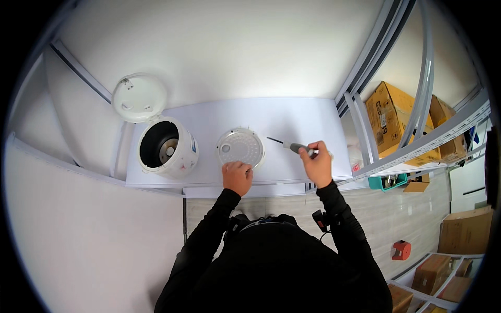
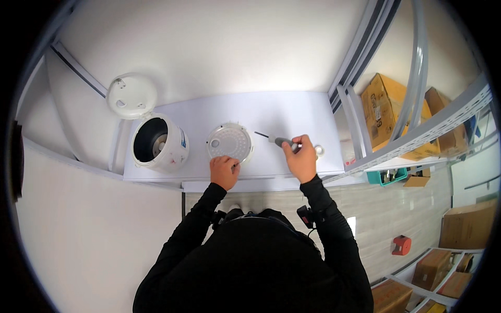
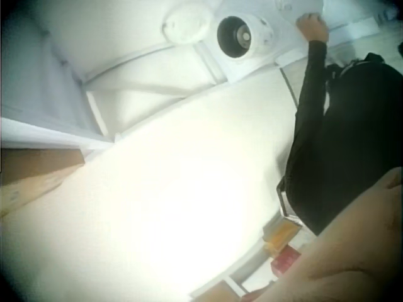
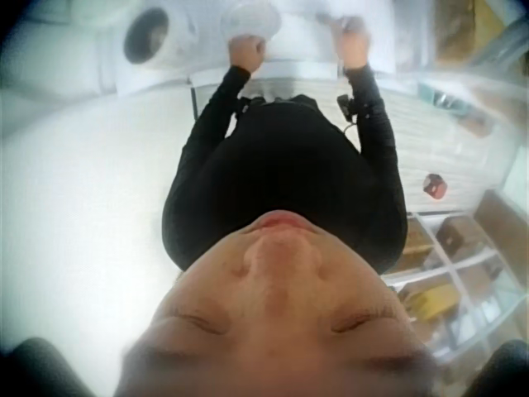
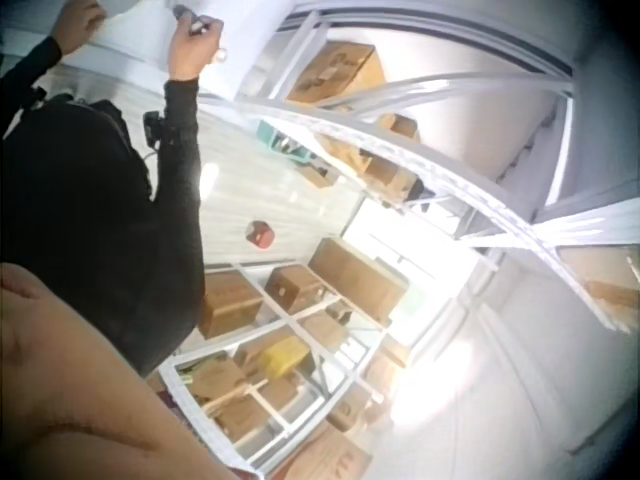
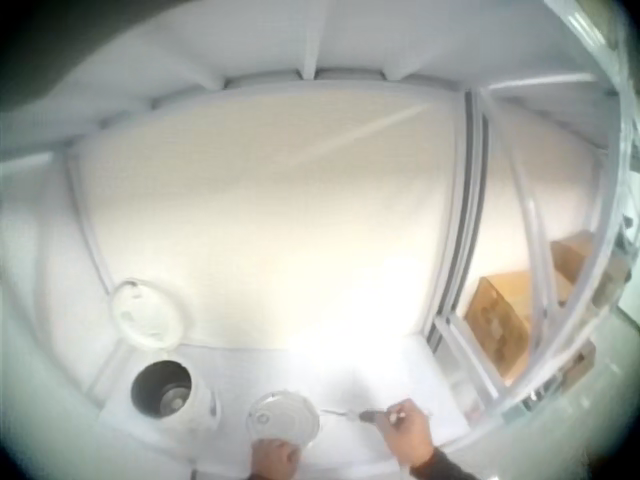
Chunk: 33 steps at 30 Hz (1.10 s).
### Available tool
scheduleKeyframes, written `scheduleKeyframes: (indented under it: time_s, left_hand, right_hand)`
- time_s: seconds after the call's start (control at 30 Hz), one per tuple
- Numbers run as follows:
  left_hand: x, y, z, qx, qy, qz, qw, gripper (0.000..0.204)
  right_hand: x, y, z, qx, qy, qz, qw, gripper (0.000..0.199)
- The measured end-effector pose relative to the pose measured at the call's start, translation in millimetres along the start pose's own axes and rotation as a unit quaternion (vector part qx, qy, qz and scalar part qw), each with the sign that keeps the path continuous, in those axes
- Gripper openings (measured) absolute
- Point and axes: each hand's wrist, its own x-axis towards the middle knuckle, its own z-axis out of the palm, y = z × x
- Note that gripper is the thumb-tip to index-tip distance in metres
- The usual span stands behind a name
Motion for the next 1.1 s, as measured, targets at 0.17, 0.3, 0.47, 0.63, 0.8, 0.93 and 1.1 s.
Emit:
scheduleKeyframes:
  time_s: [0.17, 0.3, 0.47, 0.63, 0.8, 0.93, 1.1]
  left_hand:
    - [-3.6, 16.4, 6.2, 0.0, -0.029, -0.008, 1.0, 0.017]
    - [-10.2, 16.2, 8.3, -0.029, -0.04, -0.027, 0.998, 0.022]
    - [-12.1, 23.8, 4.6, -0.041, -0.032, -0.02, 0.998, 0.025]
    - [-14.2, 29.2, 1.6, -0.046, -0.036, -0.016, 0.998, 0.025]
    - [-5.3, 41.6, -4.0, -0.067, -0.03, 0.003, 0.997, 0.024]
    - [3.5, 46.6, -2.9, -0.072, -0.038, 0.005, 0.997, 0.023]
    - [8.3, 46.8, 0.6, -0.083, -0.044, -0.001, 0.996, 0.021]
  right_hand:
    - [-29.3, 37.9, 16.2, -0.03, -0.001, -0.081, 0.996, 0.03]
    - [-38.1, 47.7, 21.1, -0.052, -0.029, -0.111, 0.992, 0.031]
    - [-40.1, 71.6, 28.6, -0.11, -0.067, -0.16, 0.979, 0.032]
    - [-37.5, 70.2, 42.5, -0.173, -0.158, -0.105, 0.966, 0.036]
    - [-32.0, 64.6, 55.1, -0.22, -0.178, -0.106, 0.953, 0.038]
    - [-28.7, 61.9, 57.0, -0.228, -0.181, -0.104, 0.951, 0.04]
    - [-20.2, 67.2, 38.7, -0.203, -0.147, -0.119, 0.961, 0.041]
